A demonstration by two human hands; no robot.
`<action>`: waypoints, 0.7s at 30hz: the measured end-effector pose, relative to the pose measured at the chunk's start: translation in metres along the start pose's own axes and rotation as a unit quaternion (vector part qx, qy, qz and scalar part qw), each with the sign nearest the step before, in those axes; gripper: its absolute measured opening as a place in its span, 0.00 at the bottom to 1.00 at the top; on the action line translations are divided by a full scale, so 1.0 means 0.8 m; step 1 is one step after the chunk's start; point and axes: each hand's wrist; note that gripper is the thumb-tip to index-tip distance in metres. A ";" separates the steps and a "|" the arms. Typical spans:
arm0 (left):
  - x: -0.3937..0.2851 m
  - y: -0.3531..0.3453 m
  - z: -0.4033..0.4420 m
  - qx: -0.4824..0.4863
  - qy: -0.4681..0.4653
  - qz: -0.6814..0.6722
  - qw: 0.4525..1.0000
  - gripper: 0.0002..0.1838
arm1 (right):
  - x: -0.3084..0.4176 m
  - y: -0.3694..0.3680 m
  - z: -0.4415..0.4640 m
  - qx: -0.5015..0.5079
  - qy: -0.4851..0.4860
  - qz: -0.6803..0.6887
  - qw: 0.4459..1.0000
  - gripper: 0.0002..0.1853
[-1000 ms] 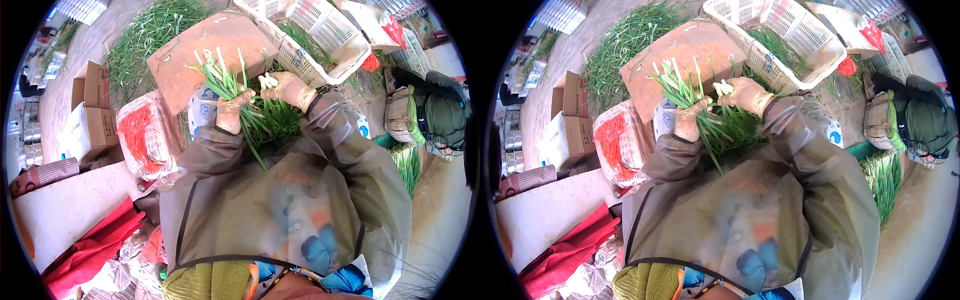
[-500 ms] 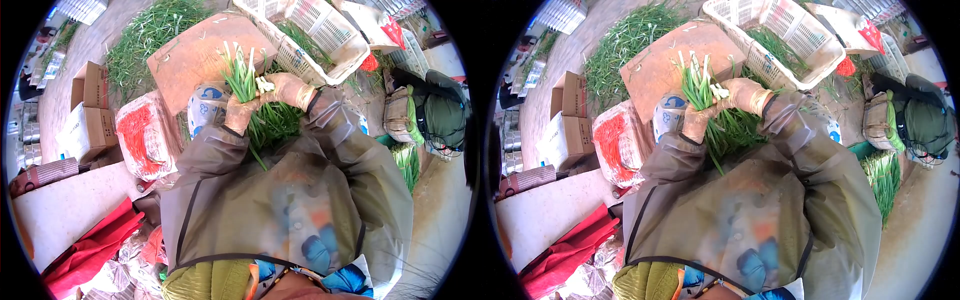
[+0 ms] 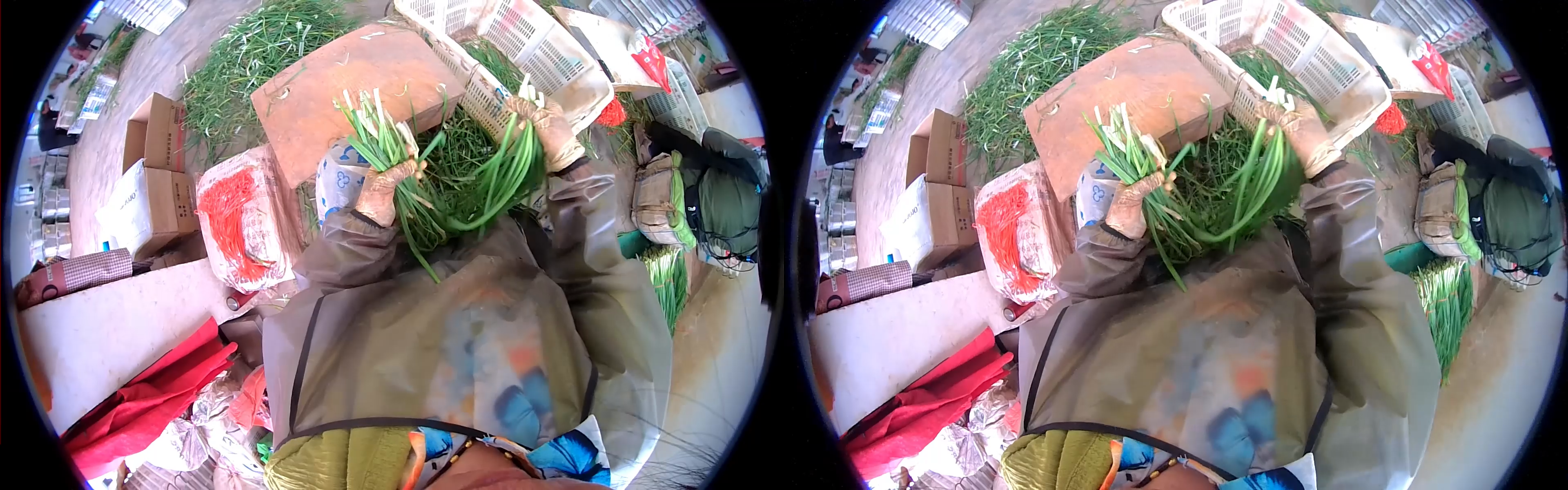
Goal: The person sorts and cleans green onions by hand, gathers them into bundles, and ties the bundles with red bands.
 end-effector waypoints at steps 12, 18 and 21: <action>-0.015 -0.057 -0.011 0.107 0.023 -0.141 0.984 0.27 | 0.056 -0.088 -0.026 0.173 0.046 -0.100 0.979 0.16; -0.013 -0.052 -0.023 0.072 0.088 -0.074 0.991 0.19 | 0.003 -0.118 0.001 0.075 0.069 -0.193 0.976 0.23; -0.019 -0.047 -0.020 0.093 0.068 -0.151 0.982 0.20 | 0.000 -0.107 -0.001 0.115 0.045 -0.015 0.992 0.18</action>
Point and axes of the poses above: each hand's wrist, its own z-axis towards the middle knuckle, its own y-axis out of the back of the hand, x = y × z, and after that the axes turned 1 degree about z, right-handed
